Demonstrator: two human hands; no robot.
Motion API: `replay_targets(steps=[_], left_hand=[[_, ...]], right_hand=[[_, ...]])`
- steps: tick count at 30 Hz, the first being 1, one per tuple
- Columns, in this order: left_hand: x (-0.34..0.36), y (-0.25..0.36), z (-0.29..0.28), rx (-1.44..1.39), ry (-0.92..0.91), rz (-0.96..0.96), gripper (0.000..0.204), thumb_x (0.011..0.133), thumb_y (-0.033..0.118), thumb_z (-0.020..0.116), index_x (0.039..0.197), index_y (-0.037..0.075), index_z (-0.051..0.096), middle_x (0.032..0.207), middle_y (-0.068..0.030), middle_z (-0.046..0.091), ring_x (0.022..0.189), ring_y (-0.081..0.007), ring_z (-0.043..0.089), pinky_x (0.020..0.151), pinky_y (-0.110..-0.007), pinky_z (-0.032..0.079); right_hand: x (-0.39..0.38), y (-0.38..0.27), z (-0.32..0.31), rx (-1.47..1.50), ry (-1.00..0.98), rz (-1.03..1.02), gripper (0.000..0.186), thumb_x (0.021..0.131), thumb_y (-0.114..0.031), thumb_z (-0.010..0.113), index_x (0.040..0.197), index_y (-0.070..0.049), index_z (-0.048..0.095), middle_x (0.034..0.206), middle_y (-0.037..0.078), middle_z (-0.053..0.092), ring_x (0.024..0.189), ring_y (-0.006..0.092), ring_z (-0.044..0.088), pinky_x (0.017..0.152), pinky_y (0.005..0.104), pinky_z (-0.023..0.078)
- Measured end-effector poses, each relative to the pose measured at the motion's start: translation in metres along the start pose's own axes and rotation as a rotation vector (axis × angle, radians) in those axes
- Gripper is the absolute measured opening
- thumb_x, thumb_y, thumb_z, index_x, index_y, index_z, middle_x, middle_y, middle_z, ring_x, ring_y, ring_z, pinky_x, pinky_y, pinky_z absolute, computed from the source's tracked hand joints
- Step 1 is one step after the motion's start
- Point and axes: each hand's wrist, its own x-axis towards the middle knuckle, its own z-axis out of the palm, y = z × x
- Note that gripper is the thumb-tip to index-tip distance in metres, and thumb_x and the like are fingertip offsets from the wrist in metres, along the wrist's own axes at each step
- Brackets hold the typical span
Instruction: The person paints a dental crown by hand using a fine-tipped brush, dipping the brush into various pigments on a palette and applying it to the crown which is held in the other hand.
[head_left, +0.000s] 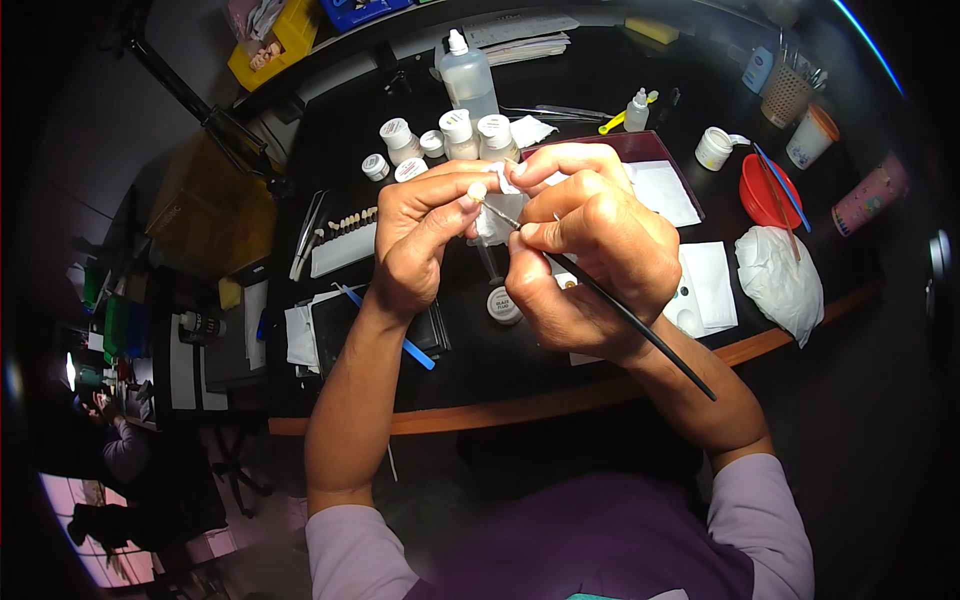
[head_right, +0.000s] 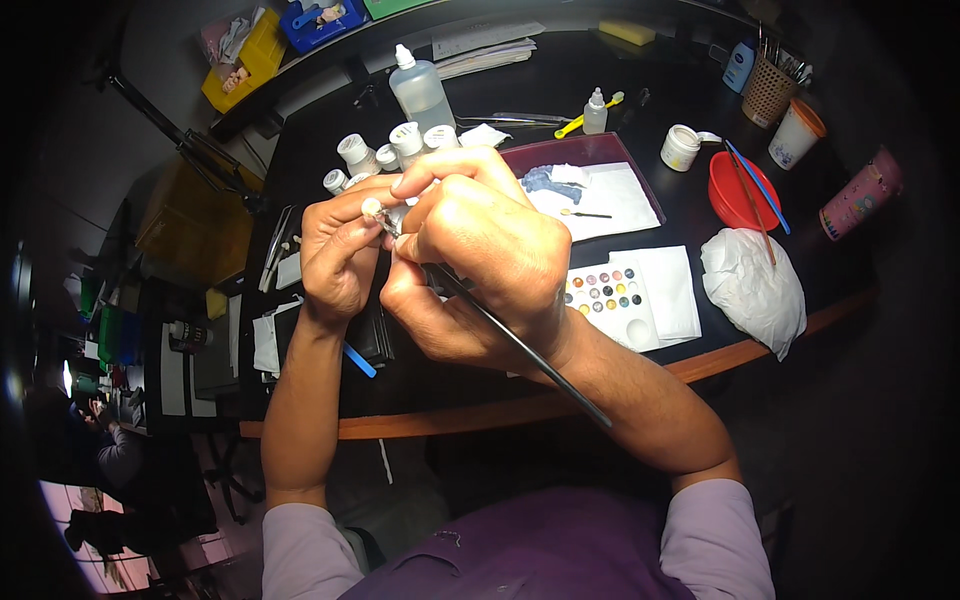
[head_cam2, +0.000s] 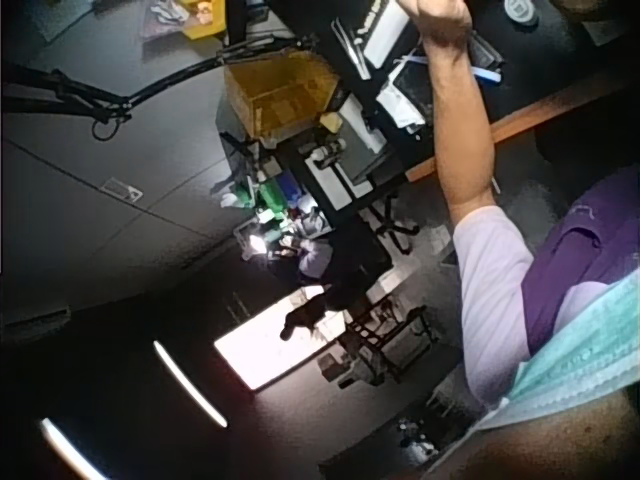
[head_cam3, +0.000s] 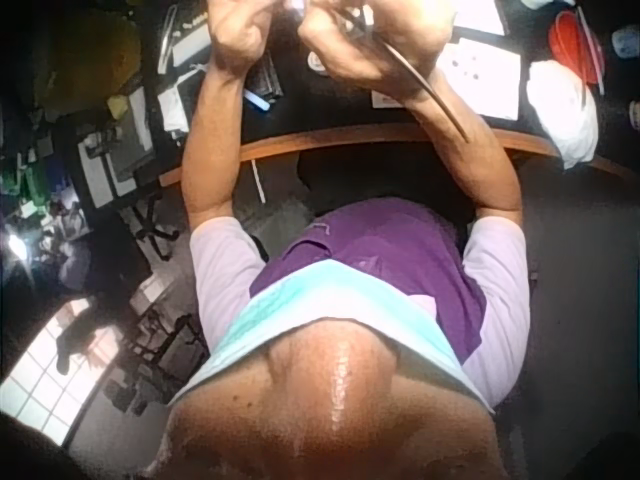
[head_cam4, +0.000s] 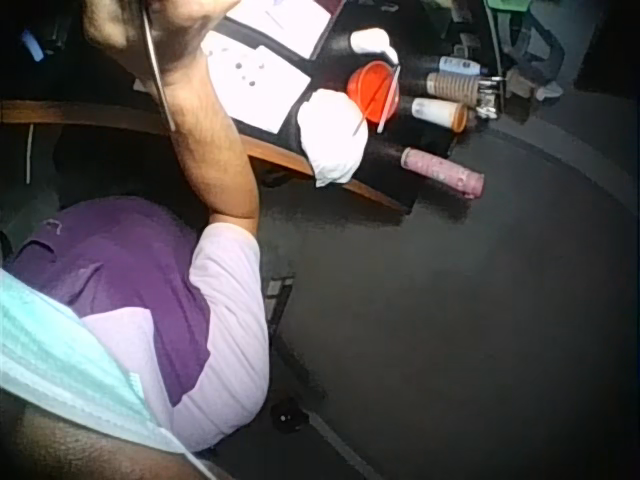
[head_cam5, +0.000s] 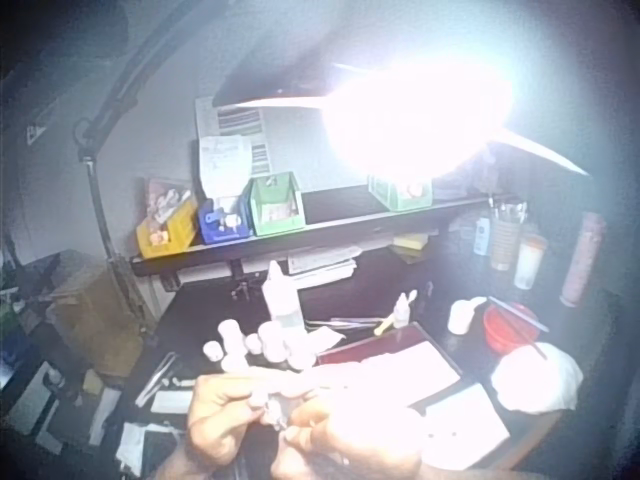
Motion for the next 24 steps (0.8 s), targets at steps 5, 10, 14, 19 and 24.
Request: replay_targets(steps=[5, 10, 14, 19, 24], left_hand=[[-0.0003, 0.0008, 0.0000, -0.004, 0.002, -0.004, 0.032, 0.095, 0.010, 0.058, 0.116, -0.010, 0.073, 0.114, -0.0157, 0.073, 0.078, -0.0103, 0.057, 0.071, -0.025, 0.048], [0.0001, 0.0002, -0.0002, -0.005, 0.000, 0.005, 0.031, 0.095, 0.009, 0.059, 0.116, -0.009, 0.073, 0.115, -0.0157, 0.073, 0.078, -0.0103, 0.057, 0.071, -0.025, 0.048], [-0.0012, 0.0003, -0.0001, -0.002, 0.008, 0.002, 0.032, 0.095, 0.010, 0.059, 0.116, -0.009, 0.073, 0.115, -0.0156, 0.073, 0.078, -0.0102, 0.057, 0.071, -0.025, 0.048], [-0.0001, 0.0012, -0.0003, 0.020, 0.001, 0.005, 0.032, 0.095, 0.011, 0.059, 0.116, -0.009, 0.073, 0.114, -0.0154, 0.073, 0.078, -0.0101, 0.057, 0.071, -0.025, 0.048], [-0.0004, 0.0012, 0.0002, 0.003, 0.004, 0.000, 0.032, 0.095, 0.011, 0.059, 0.115, -0.009, 0.073, 0.114, -0.0153, 0.073, 0.078, -0.0100, 0.057, 0.071, -0.025, 0.047]], right_hand=[[-0.0001, 0.0005, -0.0002, 0.004, 0.002, -0.005, 0.022, 0.064, 0.013, 0.065, 0.081, 0.001, 0.058, 0.073, 0.011, 0.064, 0.086, 0.0323, 0.070, 0.079, 0.0396, 0.057], [-0.0001, -0.0005, -0.0007, 0.005, 0.003, 0.005, 0.022, 0.065, 0.014, 0.065, 0.081, 0.001, 0.058, 0.074, 0.011, 0.064, 0.086, 0.0324, 0.070, 0.081, 0.0403, 0.057], [-0.0004, 0.0000, 0.0001, 0.011, 0.006, 0.011, 0.022, 0.065, 0.014, 0.065, 0.081, 0.001, 0.057, 0.073, 0.011, 0.064, 0.085, 0.0317, 0.070, 0.082, 0.0406, 0.057], [-0.0009, 0.0010, 0.0001, 0.002, 0.002, 0.009, 0.021, 0.066, 0.014, 0.065, 0.081, 0.001, 0.058, 0.074, 0.011, 0.064, 0.085, 0.0307, 0.069, 0.082, 0.0406, 0.057], [-0.0006, 0.0003, -0.0014, 0.005, -0.010, 0.017, 0.021, 0.066, 0.014, 0.066, 0.081, 0.001, 0.058, 0.074, 0.011, 0.064, 0.085, 0.0309, 0.069, 0.082, 0.0405, 0.057]])
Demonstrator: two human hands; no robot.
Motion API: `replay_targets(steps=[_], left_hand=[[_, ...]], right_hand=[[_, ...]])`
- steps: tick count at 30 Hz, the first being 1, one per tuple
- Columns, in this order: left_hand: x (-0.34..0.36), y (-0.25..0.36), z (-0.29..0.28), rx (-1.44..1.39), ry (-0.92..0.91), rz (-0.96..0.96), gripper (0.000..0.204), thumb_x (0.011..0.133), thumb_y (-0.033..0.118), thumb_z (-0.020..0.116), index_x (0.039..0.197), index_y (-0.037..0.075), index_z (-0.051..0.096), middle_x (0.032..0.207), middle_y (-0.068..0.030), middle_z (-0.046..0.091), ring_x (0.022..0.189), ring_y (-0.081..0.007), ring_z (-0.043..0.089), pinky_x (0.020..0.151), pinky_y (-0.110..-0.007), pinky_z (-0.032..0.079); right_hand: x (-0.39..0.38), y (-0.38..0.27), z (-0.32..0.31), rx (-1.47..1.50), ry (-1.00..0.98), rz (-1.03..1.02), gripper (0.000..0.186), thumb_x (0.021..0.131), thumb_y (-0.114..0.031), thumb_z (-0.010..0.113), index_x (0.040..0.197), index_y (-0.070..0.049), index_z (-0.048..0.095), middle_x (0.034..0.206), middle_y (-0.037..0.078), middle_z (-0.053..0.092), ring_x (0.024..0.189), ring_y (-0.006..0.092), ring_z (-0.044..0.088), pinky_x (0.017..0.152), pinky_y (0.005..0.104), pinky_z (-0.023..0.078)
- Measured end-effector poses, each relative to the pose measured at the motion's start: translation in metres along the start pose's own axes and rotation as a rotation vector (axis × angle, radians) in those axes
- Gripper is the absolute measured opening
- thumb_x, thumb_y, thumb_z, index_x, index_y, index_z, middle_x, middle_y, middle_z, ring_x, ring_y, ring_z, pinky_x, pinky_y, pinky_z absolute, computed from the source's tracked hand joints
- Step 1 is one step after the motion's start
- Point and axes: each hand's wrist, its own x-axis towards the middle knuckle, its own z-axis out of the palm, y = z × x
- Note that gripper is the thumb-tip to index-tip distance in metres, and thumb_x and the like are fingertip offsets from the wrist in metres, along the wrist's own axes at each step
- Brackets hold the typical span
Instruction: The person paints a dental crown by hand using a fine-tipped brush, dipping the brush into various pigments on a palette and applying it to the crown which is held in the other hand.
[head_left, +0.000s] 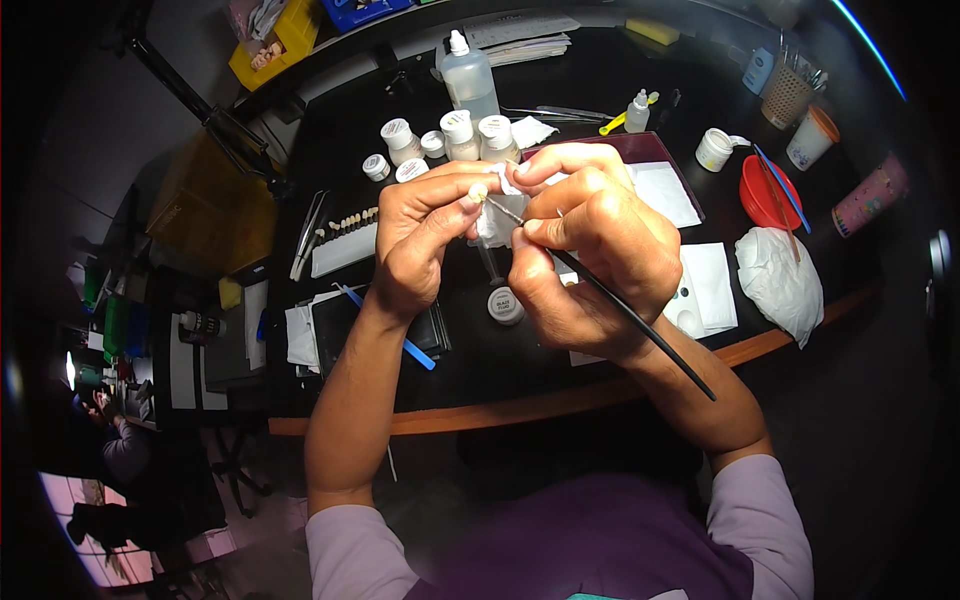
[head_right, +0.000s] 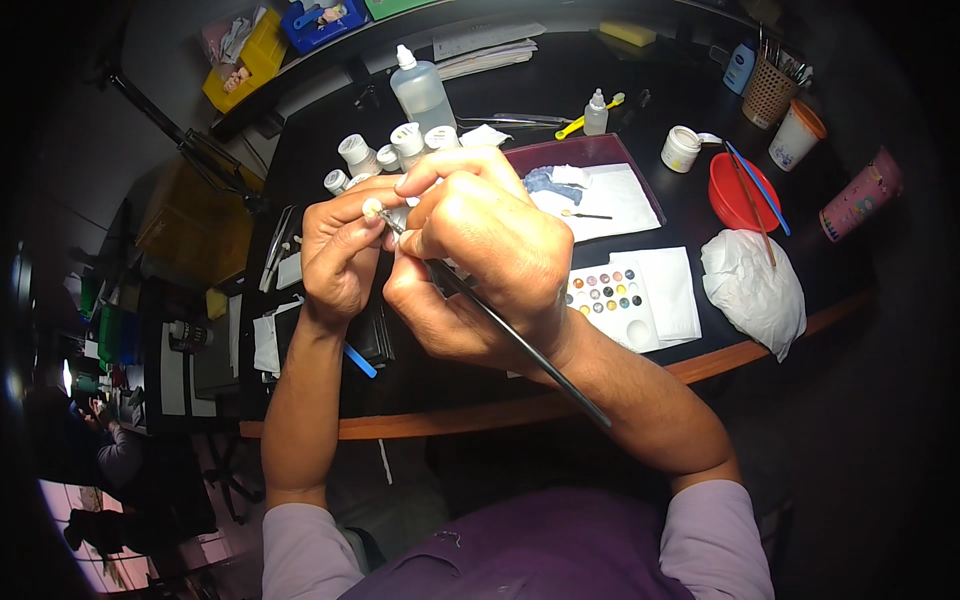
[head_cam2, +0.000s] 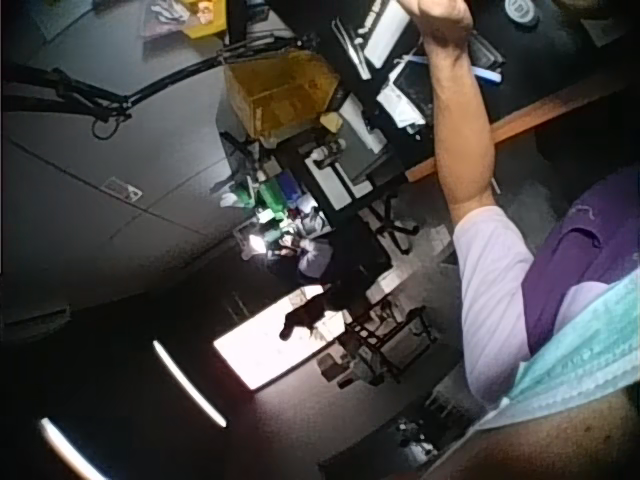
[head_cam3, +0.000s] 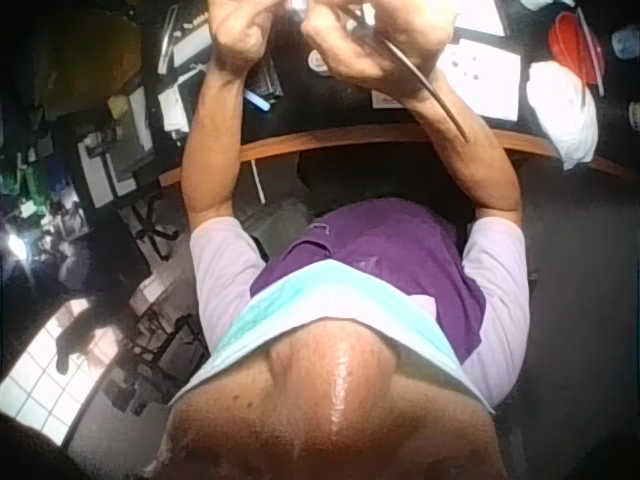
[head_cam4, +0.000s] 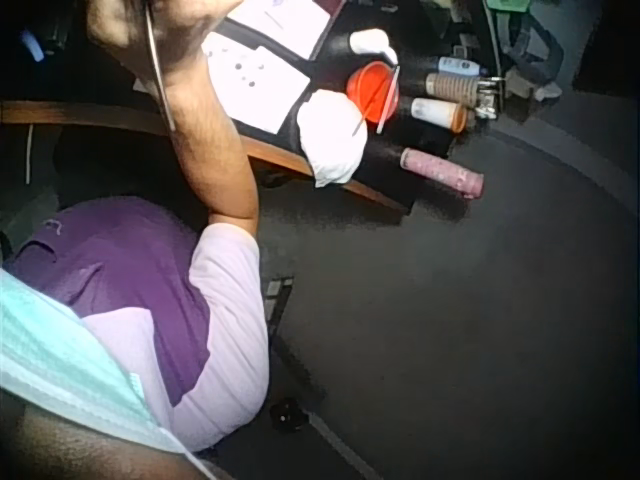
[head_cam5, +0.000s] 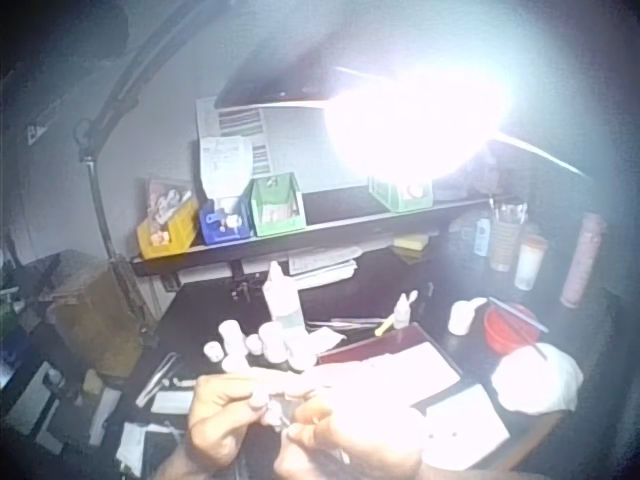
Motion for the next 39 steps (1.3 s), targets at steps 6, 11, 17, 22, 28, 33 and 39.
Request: replay_targets(steps=[6, 11, 17, 22, 28, 33, 39], left_hand=[[0.0005, -0.0009, 0.0001, -0.008, -0.002, -0.008, 0.031, 0.095, 0.011, 0.059, 0.115, -0.009, 0.073, 0.115, -0.0154, 0.073, 0.078, -0.0102, 0.057, 0.071, -0.025, 0.048], [0.0005, -0.0027, -0.0016, -0.010, 0.003, -0.008, 0.032, 0.095, 0.011, 0.058, 0.114, -0.009, 0.074, 0.115, -0.0155, 0.073, 0.079, -0.0106, 0.059, 0.071, -0.025, 0.048], [0.0013, -0.0034, -0.0019, -0.020, -0.011, -0.006, 0.032, 0.095, 0.011, 0.058, 0.114, -0.009, 0.074, 0.114, -0.0156, 0.073, 0.078, -0.0107, 0.058, 0.070, -0.025, 0.048], [0.0002, -0.0028, -0.0008, -0.021, 0.004, -0.010, 0.031, 0.095, 0.011, 0.058, 0.113, -0.009, 0.074, 0.112, -0.0152, 0.073, 0.076, -0.0104, 0.057, 0.070, -0.025, 0.047], [0.0006, -0.0037, -0.0007, -0.021, 0.002, -0.006, 0.031, 0.095, 0.011, 0.059, 0.113, -0.009, 0.074, 0.112, -0.0151, 0.073, 0.076, -0.0101, 0.056, 0.070, -0.025, 0.047], [0.0007, -0.0032, 0.0000, -0.018, -0.001, -0.002, 0.031, 0.095, 0.011, 0.059, 0.113, -0.009, 0.074, 0.111, -0.0150, 0.073, 0.076, -0.0101, 0.056, 0.070, -0.025, 0.047], [-0.0001, -0.0045, -0.0025, -0.013, -0.002, -0.002, 0.031, 0.095, 0.011, 0.059, 0.113, -0.009, 0.074, 0.113, -0.0153, 0.073, 0.077, -0.0102, 0.057, 0.070, -0.025, 0.047]], right_hand=[[-0.0006, 0.0001, 0.0000, 0.011, 0.004, 0.003, 0.021, 0.066, 0.014, 0.065, 0.081, 0.001, 0.058, 0.074, 0.011, 0.064, 0.087, 0.0320, 0.069, 0.081, 0.0404, 0.057], [0.0001, -0.0012, -0.0005, 0.009, -0.005, 0.001, 0.021, 0.065, 0.014, 0.064, 0.081, 0.002, 0.058, 0.074, 0.011, 0.064, 0.087, 0.0322, 0.069, 0.080, 0.0402, 0.057], [-0.0004, -0.0001, -0.0007, 0.010, 0.007, -0.001, 0.022, 0.066, 0.014, 0.064, 0.081, 0.001, 0.057, 0.075, 0.012, 0.064, 0.086, 0.0323, 0.069, 0.081, 0.0408, 0.057], [-0.0012, 0.0007, 0.0002, 0.007, 0.010, -0.001, 0.022, 0.066, 0.015, 0.064, 0.082, 0.001, 0.057, 0.076, 0.012, 0.064, 0.086, 0.0318, 0.069, 0.081, 0.0414, 0.057], [-0.0006, 0.0007, 0.0007, -0.001, 0.015, 0.006, 0.022, 0.067, 0.014, 0.065, 0.081, 0.001, 0.056, 0.075, 0.011, 0.064, 0.085, 0.0314, 0.069, 0.082, 0.0417, 0.057], [-0.0006, 0.0006, 0.0001, -0.002, 0.004, 0.001, 0.022, 0.067, 0.014, 0.065, 0.081, 0.001, 0.056, 0.075, 0.011, 0.064, 0.086, 0.0314, 0.069, 0.083, 0.0413, 0.057], [-0.0003, 0.0000, 0.0012, -0.004, 0.003, 0.000, 0.021, 0.067, 0.014, 0.065, 0.081, 0.001, 0.057, 0.074, 0.011, 0.064, 0.086, 0.0318, 0.069, 0.082, 0.0409, 0.057]])
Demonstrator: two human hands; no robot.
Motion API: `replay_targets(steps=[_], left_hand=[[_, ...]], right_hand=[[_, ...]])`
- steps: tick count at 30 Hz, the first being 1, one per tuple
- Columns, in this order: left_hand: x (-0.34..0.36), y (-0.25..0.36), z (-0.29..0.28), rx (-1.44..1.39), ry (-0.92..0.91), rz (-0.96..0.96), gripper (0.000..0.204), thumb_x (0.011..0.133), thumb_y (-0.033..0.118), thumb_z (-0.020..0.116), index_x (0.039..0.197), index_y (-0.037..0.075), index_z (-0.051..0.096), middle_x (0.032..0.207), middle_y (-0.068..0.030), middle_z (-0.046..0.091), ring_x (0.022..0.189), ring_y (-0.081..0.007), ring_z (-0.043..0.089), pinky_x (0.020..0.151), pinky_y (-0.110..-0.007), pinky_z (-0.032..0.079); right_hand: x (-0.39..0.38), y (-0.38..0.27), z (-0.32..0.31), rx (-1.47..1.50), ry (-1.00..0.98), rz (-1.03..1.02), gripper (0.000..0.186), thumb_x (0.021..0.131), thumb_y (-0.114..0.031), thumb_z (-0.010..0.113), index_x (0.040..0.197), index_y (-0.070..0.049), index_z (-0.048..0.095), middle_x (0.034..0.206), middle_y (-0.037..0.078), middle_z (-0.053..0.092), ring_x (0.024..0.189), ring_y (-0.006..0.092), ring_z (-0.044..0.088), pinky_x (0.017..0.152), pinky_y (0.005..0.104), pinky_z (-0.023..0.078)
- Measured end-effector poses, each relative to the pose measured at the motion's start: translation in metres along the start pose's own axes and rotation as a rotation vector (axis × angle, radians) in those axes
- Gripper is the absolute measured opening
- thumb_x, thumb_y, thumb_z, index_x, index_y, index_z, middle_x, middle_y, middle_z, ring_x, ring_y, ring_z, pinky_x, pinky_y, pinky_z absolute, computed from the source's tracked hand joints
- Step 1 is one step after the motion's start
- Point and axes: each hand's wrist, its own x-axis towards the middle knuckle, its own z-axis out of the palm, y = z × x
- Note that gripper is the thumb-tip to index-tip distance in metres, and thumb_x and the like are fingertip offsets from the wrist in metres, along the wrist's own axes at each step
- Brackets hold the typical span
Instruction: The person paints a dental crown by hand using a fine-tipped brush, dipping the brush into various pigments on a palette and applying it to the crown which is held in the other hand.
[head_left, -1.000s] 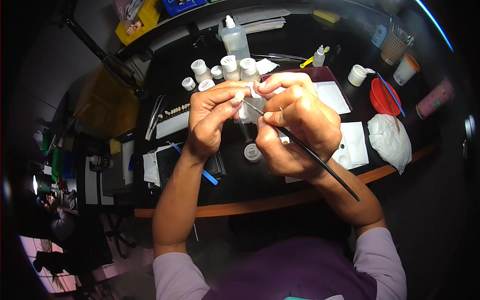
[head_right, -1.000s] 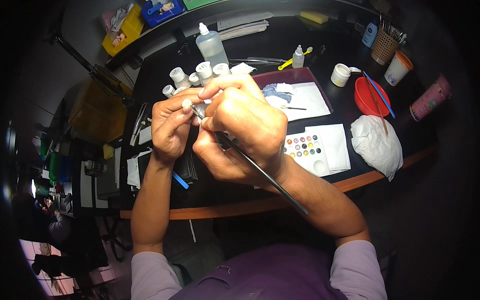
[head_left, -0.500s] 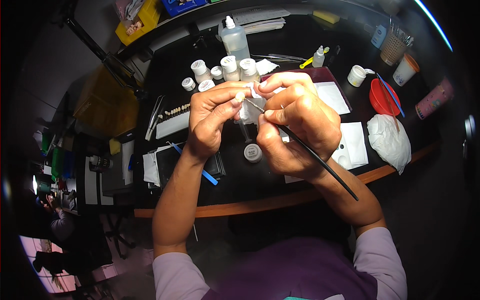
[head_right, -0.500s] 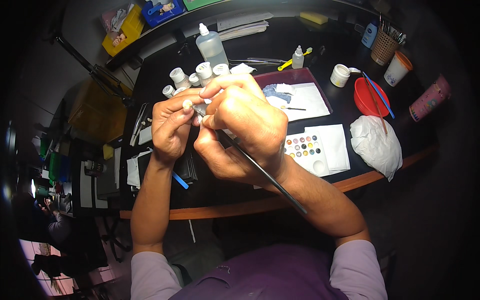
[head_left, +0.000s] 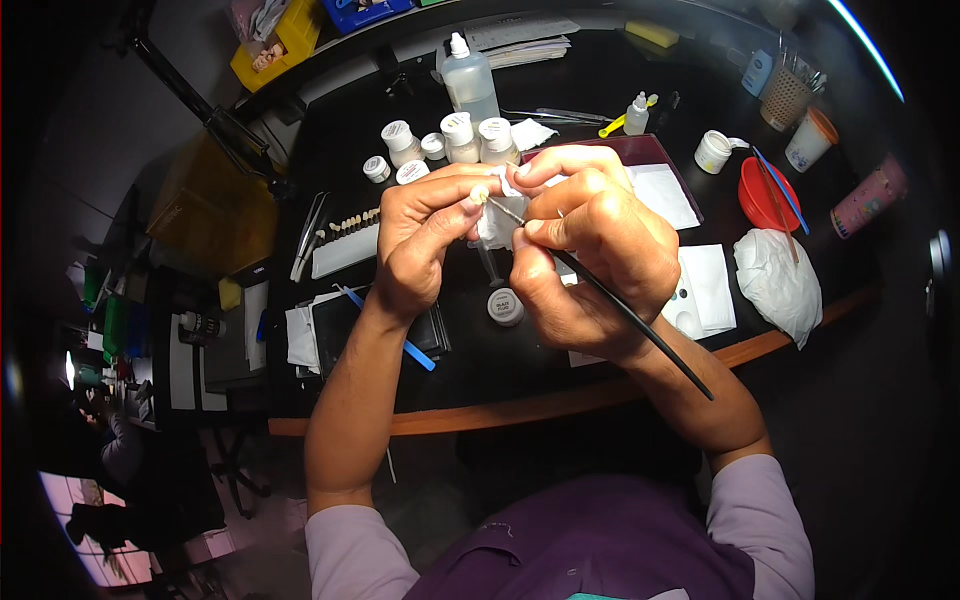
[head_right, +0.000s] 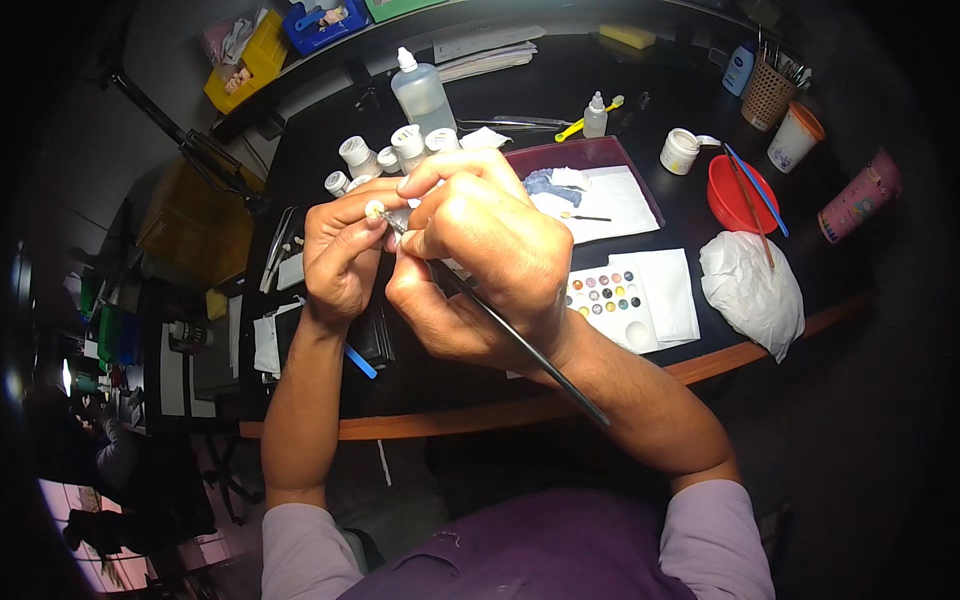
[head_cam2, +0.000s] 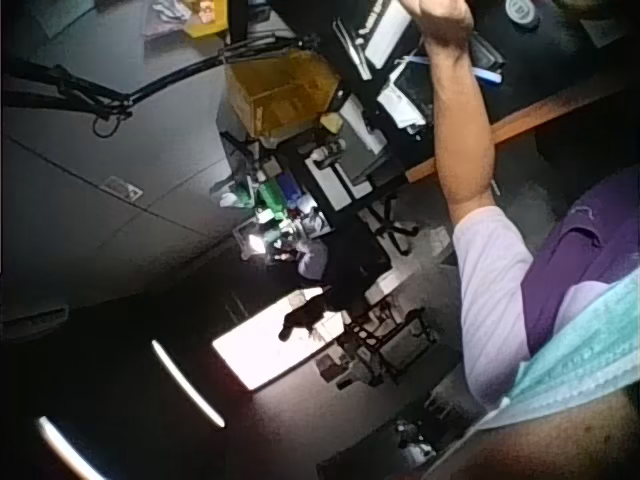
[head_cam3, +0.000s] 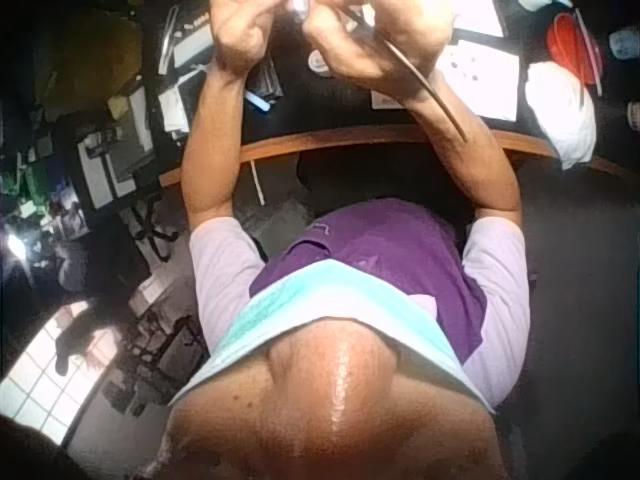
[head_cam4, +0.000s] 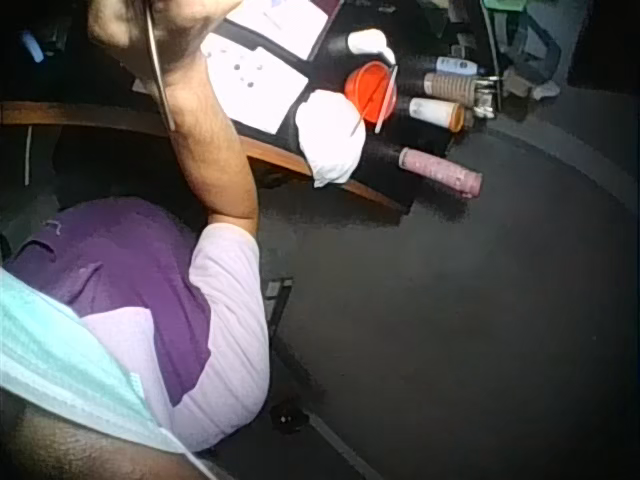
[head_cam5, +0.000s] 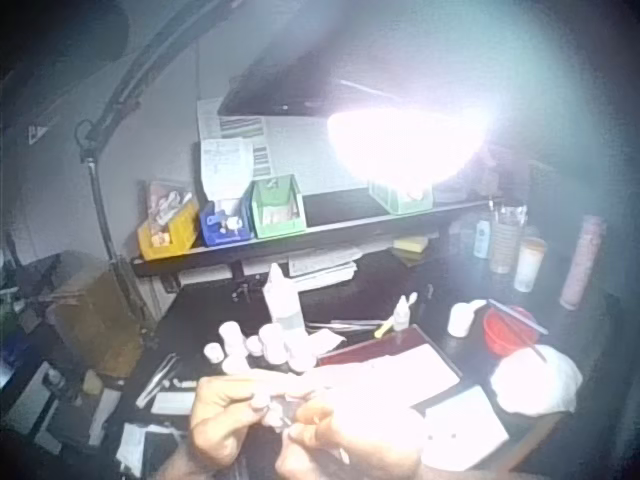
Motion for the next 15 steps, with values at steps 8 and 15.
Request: replay_targets(steps=[8, 15], left_hand=[[0.000, 0.007, 0.001, 0.029, 0.014, 0.006, 0.032, 0.093, 0.010, 0.058, 0.114, -0.008, 0.075, 0.112, -0.0160, 0.074, 0.077, -0.0106, 0.057, 0.071, -0.025, 0.046], [0.004, -0.008, -0.010, 0.128, 0.094, -0.005, 0.034, 0.093, 0.016, 0.057, 0.110, -0.006, 0.077, 0.090, -0.0078, 0.073, 0.072, -0.0094, 0.054, 0.067, -0.024, 0.041]], right_hand=[[0.000, 0.003, -0.008, 0.086, -0.024, 0.021, 0.018, 0.074, 0.013, 0.064, 0.085, 0.002, 0.055, 0.079, 0.012, 0.062, 0.093, 0.0303, 0.066, 0.085, 0.0428, 0.058], [-0.009, 0.011, -0.072, 0.378, 0.046, 0.564, 0.008, 0.082, 0.009, 0.060, 0.083, 0.001, 0.058, 0.080, 0.010, 0.064, 0.079, 0.0142, 0.060, 0.074, 0.0280, 0.051]])
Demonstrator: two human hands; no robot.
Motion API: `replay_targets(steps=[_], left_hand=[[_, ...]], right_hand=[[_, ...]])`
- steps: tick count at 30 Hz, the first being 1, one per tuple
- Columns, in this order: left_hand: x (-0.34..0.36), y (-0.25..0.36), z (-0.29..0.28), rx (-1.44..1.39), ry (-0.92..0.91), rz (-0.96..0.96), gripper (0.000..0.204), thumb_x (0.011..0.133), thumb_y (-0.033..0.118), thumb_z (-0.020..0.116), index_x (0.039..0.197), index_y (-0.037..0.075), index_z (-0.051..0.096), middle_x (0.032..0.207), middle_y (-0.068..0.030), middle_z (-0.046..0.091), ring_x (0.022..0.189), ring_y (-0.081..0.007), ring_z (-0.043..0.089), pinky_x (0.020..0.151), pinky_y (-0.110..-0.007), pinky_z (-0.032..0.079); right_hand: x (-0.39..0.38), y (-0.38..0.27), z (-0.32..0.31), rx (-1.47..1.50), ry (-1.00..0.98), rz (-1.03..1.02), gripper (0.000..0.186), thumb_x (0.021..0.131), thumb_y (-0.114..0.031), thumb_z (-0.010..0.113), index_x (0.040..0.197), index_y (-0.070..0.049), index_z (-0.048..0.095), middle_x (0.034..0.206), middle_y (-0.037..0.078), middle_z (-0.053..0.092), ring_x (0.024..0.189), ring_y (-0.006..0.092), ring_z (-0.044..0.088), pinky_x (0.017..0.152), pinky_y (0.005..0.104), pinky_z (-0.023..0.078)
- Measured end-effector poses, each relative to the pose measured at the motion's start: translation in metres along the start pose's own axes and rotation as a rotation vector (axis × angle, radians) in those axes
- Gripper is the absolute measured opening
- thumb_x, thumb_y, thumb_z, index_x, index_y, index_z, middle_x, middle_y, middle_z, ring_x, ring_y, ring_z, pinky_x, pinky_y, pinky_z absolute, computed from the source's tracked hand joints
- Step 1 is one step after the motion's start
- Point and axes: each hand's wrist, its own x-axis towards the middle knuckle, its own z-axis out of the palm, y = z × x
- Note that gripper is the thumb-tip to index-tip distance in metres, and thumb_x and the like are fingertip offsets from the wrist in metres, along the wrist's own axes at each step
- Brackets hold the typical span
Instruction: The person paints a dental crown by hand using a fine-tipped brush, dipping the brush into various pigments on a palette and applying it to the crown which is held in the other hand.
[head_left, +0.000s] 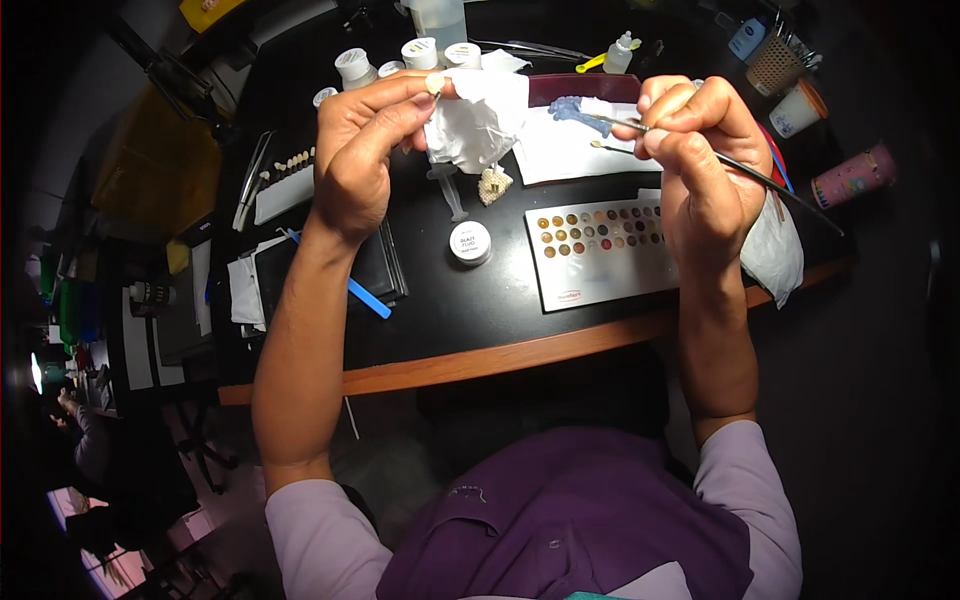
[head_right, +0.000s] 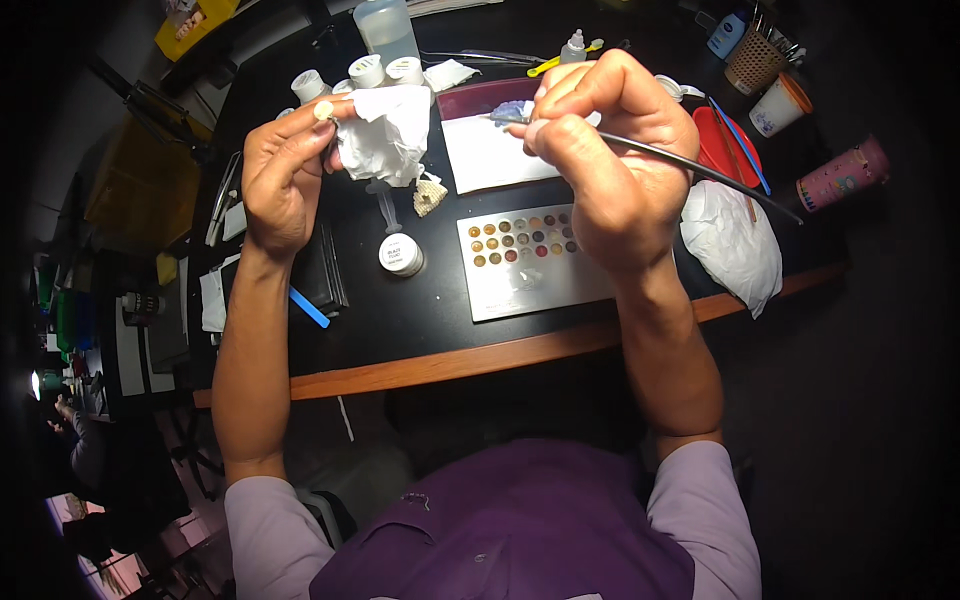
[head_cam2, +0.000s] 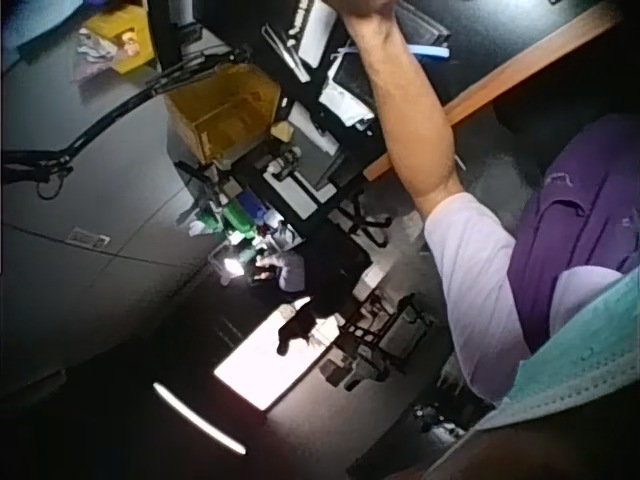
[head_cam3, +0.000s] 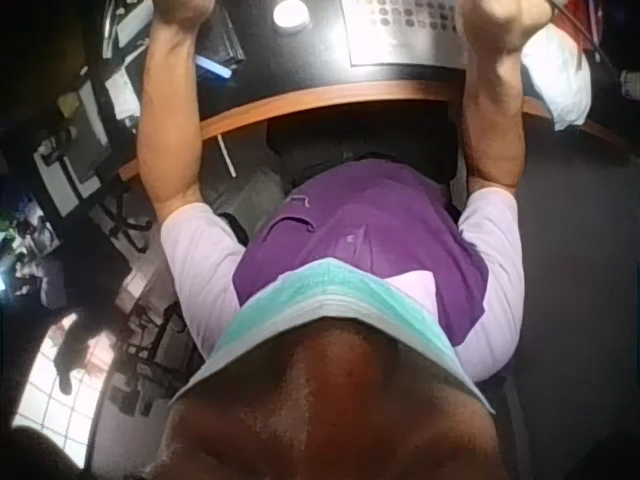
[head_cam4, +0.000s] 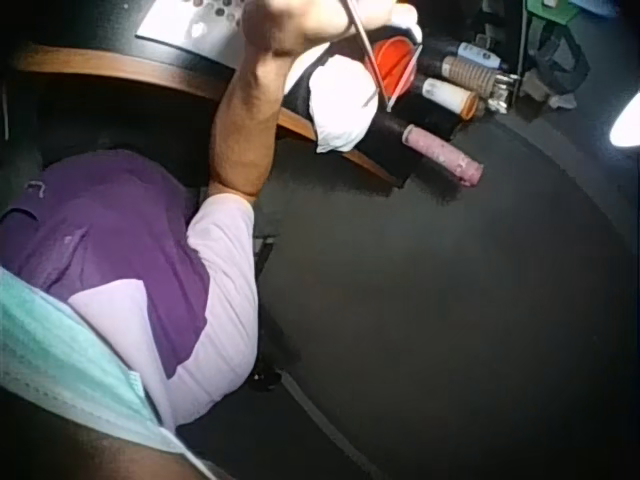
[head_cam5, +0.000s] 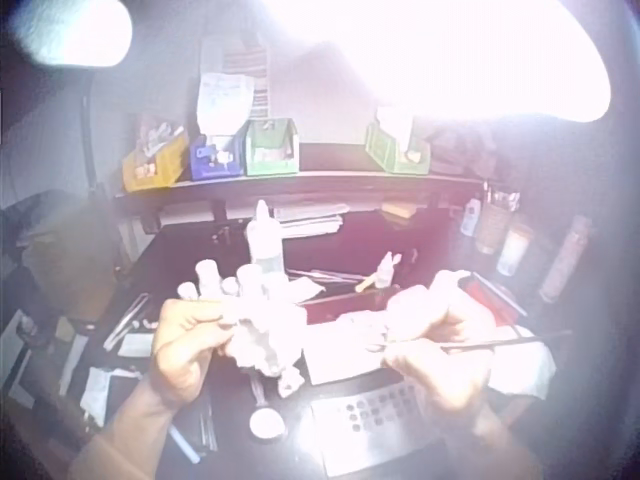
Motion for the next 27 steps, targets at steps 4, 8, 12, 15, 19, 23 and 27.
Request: replay_targets(steps=[4, 8, 12, 15, 19, 23, 27], left_hand=[[0.000, -0.002, 0.001, 0.023, -0.001, 0.025, 0.034, 0.092, 0.017, 0.057, 0.109, -0.004, 0.078, 0.089, -0.0092, 0.073, 0.070, -0.0093, 0.054, 0.065, -0.025, 0.040], [0.000, 0.000, 0.003, 0.052, -0.014, 0.040, 0.034, 0.093, 0.017, 0.057, 0.108, -0.004, 0.078, 0.092, -0.0102, 0.075, 0.069, -0.0094, 0.053, 0.065, -0.024, 0.040], [0.000, 0.002, 0.002, 0.010, -0.025, 0.062, 0.033, 0.093, 0.016, 0.057, 0.109, -0.004, 0.078, 0.098, -0.0115, 0.077, 0.071, -0.0095, 0.054, 0.066, -0.024, 0.041], [0.000, 0.002, 0.001, -0.004, -0.026, 0.049, 0.032, 0.093, 0.015, 0.058, 0.109, -0.005, 0.077, 0.100, -0.0120, 0.077, 0.071, -0.0095, 0.054, 0.067, -0.024, 0.043], [0.000, 0.003, 0.000, -0.020, -0.027, 0.051, 0.032, 0.093, 0.015, 0.058, 0.111, -0.004, 0.077, 0.100, -0.0115, 0.077, 0.072, -0.0094, 0.054, 0.068, -0.024, 0.044], [-0.001, 0.004, 0.002, -0.001, -0.034, 0.041, 0.032, 0.093, 0.015, 0.058, 0.111, -0.005, 0.077, 0.100, -0.0107, 0.077, 0.072, -0.0091, 0.054, 0.067, -0.023, 0.043], [0.000, 0.004, 0.002, -0.002, -0.037, 0.039, 0.032, 0.094, 0.015, 0.057, 0.111, -0.005, 0.077, 0.099, -0.0100, 0.077, 0.072, -0.0087, 0.053, 0.066, -0.023, 0.042]], right_hand=[[-0.027, -0.004, -0.019, -0.358, -0.330, 0.330, 0.004, 0.077, 0.002, 0.065, 0.079, 0.001, 0.062, 0.076, 0.007, 0.064, 0.071, 0.0103, 0.055, 0.066, 0.0273, 0.044], [-0.033, 0.000, -0.017, -0.480, -0.390, 0.419, 0.009, 0.072, -0.004, 0.070, 0.079, 0.001, 0.073, 0.075, 0.008, 0.067, 0.076, 0.0164, 0.062, 0.069, 0.0308, 0.048], [-0.035, 0.007, -0.019, -0.514, -0.419, 0.391, 0.012, 0.069, -0.005, 0.071, 0.079, 0.000, 0.077, 0.080, 0.011, 0.070, 0.076, 0.0185, 0.063, 0.069, 0.0318, 0.050], [-0.038, 0.011, -0.018, -0.510, -0.417, 0.429, 0.013, 0.068, -0.005, 0.071, 0.079, 0.000, 0.077, 0.080, 0.011, 0.070, 0.076, 0.0185, 0.063, 0.069, 0.0319, 0.049], [-0.038, 0.013, -0.018, -0.533, -0.435, 0.427, 0.014, 0.068, -0.006, 0.072, 0.079, -0.001, 0.078, 0.079, 0.011, 0.069, 0.076, 0.0184, 0.063, 0.068, 0.0316, 0.048], [-0.039, 0.014, -0.019, -0.543, -0.448, 0.427, 0.014, 0.068, -0.007, 0.072, 0.079, -0.001, 0.077, 0.080, 0.011, 0.069, 0.076, 0.0187, 0.062, 0.068, 0.0311, 0.047], [-0.039, 0.013, -0.017, -0.536, -0.461, 0.440, 0.014, 0.068, -0.007, 0.071, 0.079, 0.000, 0.077, 0.079, 0.011, 0.069, 0.076, 0.0188, 0.062, 0.069, 0.0311, 0.047]])
